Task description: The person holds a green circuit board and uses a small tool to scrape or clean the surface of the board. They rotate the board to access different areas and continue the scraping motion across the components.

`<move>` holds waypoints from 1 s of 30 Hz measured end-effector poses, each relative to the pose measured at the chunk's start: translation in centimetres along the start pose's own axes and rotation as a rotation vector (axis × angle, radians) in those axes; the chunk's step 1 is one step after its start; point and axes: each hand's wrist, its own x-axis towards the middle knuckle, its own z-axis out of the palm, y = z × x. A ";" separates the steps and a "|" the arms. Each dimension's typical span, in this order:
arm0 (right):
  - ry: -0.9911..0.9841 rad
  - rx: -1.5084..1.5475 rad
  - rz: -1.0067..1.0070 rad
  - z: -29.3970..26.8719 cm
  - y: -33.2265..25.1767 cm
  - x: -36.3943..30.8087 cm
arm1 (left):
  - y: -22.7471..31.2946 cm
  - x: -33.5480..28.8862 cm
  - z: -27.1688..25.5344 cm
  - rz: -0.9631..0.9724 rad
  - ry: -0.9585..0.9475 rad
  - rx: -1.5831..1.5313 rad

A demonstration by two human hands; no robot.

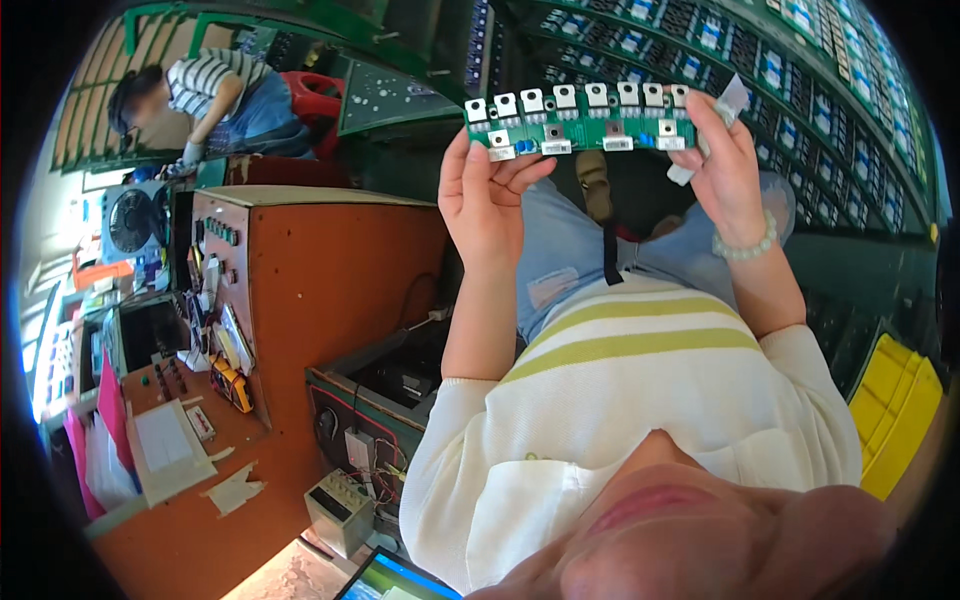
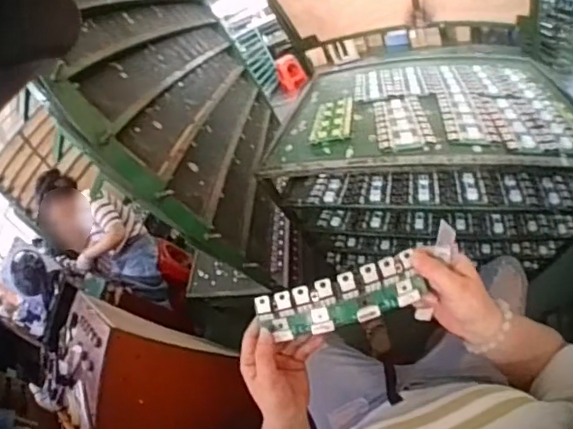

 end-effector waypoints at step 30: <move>-0.036 -0.369 -0.216 -0.6 -1.9 -1.3 | -0.5 -0.5 0.5 -0.079 0.035 0.030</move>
